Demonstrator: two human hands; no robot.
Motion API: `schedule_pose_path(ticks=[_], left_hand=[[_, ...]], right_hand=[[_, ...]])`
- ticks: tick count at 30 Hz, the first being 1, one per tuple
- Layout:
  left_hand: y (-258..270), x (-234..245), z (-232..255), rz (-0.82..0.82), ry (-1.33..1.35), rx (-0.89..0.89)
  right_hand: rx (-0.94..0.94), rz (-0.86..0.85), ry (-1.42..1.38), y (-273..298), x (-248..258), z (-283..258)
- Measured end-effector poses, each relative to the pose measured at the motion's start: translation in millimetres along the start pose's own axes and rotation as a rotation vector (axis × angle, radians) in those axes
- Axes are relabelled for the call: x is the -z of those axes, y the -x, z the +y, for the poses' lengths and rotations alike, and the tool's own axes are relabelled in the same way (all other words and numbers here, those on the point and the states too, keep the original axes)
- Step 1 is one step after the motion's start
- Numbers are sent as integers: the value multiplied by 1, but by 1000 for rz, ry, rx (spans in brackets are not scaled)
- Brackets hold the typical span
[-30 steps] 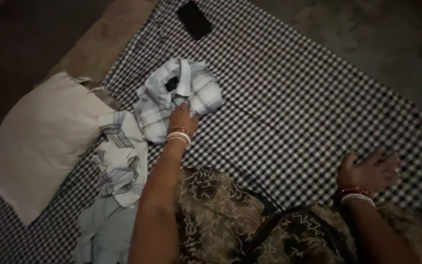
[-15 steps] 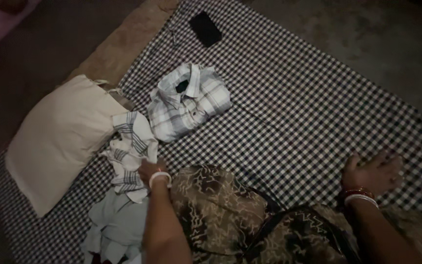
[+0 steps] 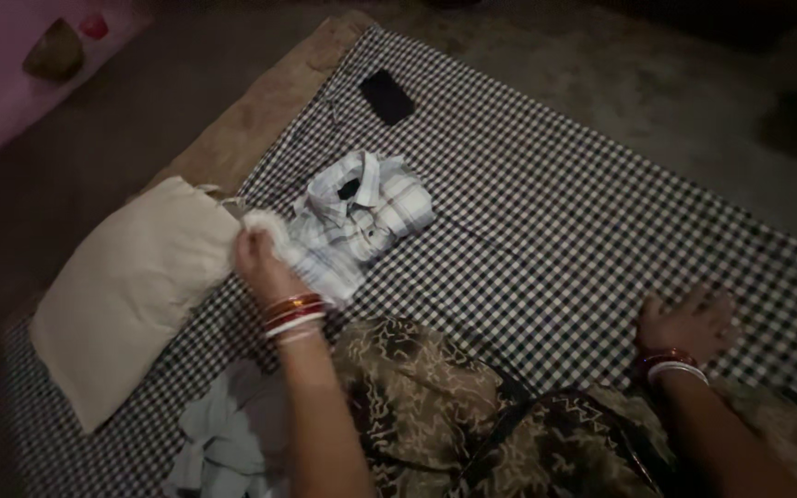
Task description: The person folds a plaid shirt and a white striped cloth on a checkered mat. They smooth the shirt, fold the sleeves and sides, then roll and fold it into a compact bundle. They then fold the striped cloth into a small rectangle.
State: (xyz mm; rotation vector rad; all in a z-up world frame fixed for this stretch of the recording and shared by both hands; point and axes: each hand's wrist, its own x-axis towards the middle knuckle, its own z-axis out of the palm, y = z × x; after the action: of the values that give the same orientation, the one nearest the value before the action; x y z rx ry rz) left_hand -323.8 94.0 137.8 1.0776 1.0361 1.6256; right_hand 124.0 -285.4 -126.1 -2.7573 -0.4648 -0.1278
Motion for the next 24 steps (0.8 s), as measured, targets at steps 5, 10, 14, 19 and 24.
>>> schedule_pose_path(ticks=[5, 10, 14, 19, 24], left_hand=[[155, -166, 10, -801, -729, -27], [269, -178, 6, -1834, -470, 6], [267, -141, -28, -1753, -658, 224], [226, -97, -66, -1432, -1361, 237], [237, -104, -75, -1456, -1233, 237]], right_hand=[[-99, -262, 127, -14, 5, 10], [68, -493, -572, -5, 8, 49], [29, -453, -658, 15, -1, 61], [-121, -203, -873, 10, -6, 48], [-550, -352, -1062, 2, 4, 45]])
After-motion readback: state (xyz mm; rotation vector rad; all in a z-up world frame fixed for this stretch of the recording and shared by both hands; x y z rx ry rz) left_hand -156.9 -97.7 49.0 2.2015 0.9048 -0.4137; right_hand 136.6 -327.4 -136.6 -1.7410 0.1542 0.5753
